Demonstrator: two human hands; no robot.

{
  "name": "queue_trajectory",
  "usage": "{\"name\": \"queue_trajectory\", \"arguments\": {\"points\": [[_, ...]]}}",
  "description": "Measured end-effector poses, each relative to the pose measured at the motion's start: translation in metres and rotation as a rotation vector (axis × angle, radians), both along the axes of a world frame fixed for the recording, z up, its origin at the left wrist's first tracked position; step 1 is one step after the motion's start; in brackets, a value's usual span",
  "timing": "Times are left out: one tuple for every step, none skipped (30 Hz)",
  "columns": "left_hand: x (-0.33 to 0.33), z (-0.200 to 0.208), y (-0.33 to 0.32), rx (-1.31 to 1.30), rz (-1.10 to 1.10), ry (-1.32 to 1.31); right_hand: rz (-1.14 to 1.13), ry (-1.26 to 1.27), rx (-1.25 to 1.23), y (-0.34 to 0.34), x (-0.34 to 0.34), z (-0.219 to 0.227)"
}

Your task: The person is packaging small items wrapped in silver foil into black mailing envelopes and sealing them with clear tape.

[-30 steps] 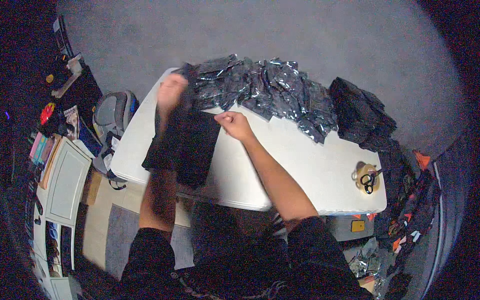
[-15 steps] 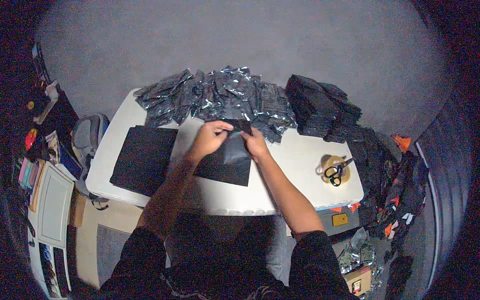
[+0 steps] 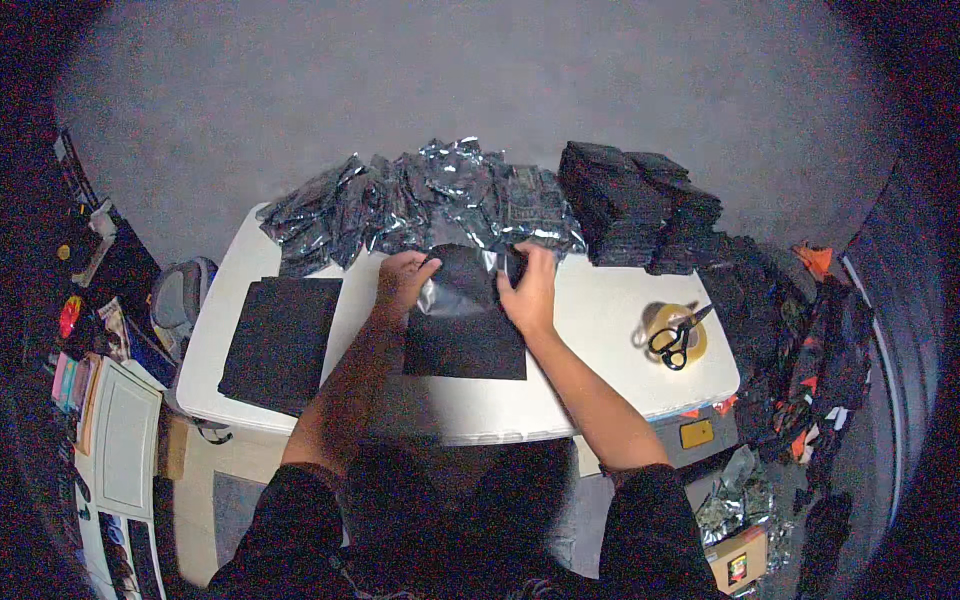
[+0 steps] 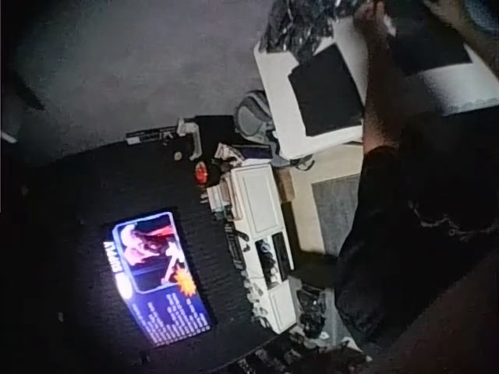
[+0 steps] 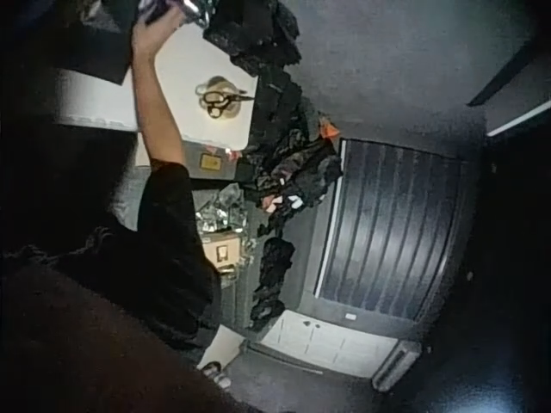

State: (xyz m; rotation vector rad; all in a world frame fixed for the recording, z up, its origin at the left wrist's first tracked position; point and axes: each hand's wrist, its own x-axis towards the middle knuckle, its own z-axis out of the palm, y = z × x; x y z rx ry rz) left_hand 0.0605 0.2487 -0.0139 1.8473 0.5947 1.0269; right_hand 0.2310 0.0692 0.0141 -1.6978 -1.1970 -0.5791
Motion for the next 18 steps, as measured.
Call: {"name": "queue_trajectory", "arguments": {"points": [[0.005,0.007,-0.008,-0.037,0.013,0.061,0.061,-0.016,0.004,0.0,-0.006,0.014],[0.003,0.006,-0.007,-0.039,0.024,0.064,0.195,-0.025,0.005,0.009,-0.019,0.023],[0.013,0.005,-0.009,-0.021,-0.001,-0.002,0.25,-0.013,-0.011,0.015,-0.022,0.025],[0.017,0.002,-0.01,-0.004,-0.015,-0.064,0.315,0.004,-0.026,0.025,-0.029,0.024],[0.02,-0.001,-0.012,-0.048,-0.078,-0.169,0.349,0.071,-0.018,0.035,-0.035,0.022],[0.02,-0.007,-0.008,-0.055,-0.075,-0.167,0.389,0.138,-0.008,0.046,-0.042,0.018],[0.021,-0.014,-0.003,-0.042,-0.106,-0.184,0.371,0.057,0.057,0.058,-0.046,0.015],[0.021,-0.02,0.001,-0.03,-0.136,-0.201,0.376,0.062,0.05,0.061,-0.048,0.012],[0.021,-0.021,0.0,-0.041,-0.133,-0.198,0.37,0.128,0.02,0.064,-0.046,0.007],[0.022,-0.022,-0.001,-0.09,-0.195,-0.244,0.365,0.194,-0.01,0.066,-0.045,0.003],[0.023,-0.022,0.0,-0.139,-0.257,-0.29,0.371,0.17,0.035,0.071,-0.041,0.0],[0.022,-0.016,-0.001,-0.158,-0.26,-0.288,0.377,0.193,0.028,0.067,-0.037,0.0],[0.017,-0.009,0.005,-0.136,-0.23,-0.162,0.372,0.179,0.023,0.067,-0.037,-0.001],[0.014,-0.003,0.007,-0.113,-0.204,-0.035,0.367,0.164,0.019,0.067,-0.037,-0.001],[0.018,-0.006,0.006,-0.251,-0.168,-0.125,0.366,0.172,0.014,0.069,-0.037,-0.001],[0.019,-0.01,0.007,-0.257,-0.169,-0.119,0.356,0.19,0.03,0.07,-0.036,-0.001],[0.021,-0.013,0.008,-0.247,-0.151,-0.108,0.345,0.207,0.047,0.071,-0.035,-0.002],[0.022,-0.014,0.008,-0.238,-0.133,-0.097,0.339,0.214,0.043,0.07,-0.035,-0.001]]}}
